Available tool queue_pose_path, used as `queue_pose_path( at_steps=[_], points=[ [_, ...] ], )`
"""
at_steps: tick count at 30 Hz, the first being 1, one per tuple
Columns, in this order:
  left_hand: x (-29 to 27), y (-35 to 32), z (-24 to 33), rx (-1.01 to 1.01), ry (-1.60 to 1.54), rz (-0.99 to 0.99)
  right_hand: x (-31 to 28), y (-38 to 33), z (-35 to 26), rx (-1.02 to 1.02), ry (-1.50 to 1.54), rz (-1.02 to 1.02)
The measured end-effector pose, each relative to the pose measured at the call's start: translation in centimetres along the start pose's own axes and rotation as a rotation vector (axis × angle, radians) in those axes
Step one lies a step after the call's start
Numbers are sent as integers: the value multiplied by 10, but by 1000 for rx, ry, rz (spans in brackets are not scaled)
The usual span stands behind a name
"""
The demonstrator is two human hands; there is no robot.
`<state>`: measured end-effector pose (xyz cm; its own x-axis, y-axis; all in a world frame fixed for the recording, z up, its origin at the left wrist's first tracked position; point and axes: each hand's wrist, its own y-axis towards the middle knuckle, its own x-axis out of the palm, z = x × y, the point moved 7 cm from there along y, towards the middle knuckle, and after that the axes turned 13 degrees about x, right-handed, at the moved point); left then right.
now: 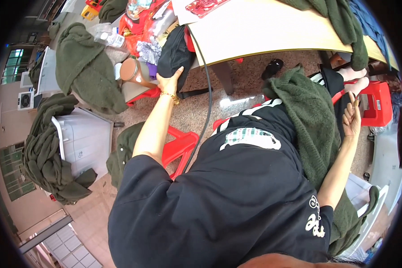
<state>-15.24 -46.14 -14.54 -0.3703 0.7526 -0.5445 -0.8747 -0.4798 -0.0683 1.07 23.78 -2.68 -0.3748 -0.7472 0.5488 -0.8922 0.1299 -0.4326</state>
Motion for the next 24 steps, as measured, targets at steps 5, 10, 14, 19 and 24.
queue_pose_path(
  at_steps=[5,10,14,19,24],
  points=[
    [-13,33,-19,56,-159,-69,-29,2,20,36,84,5],
    [5,21,-8,-247,-700,-254,-48,11,29,52,125,11],
    [21,-17,22,-405,-984,-242,-46,14,32,61,126,23],
    [13,-14,20,-347,-969,-235,-49,19,38,61,150,46],
    [-28,11,62,-68,-455,-223,-54,14,35,45,145,38]
  ],
)
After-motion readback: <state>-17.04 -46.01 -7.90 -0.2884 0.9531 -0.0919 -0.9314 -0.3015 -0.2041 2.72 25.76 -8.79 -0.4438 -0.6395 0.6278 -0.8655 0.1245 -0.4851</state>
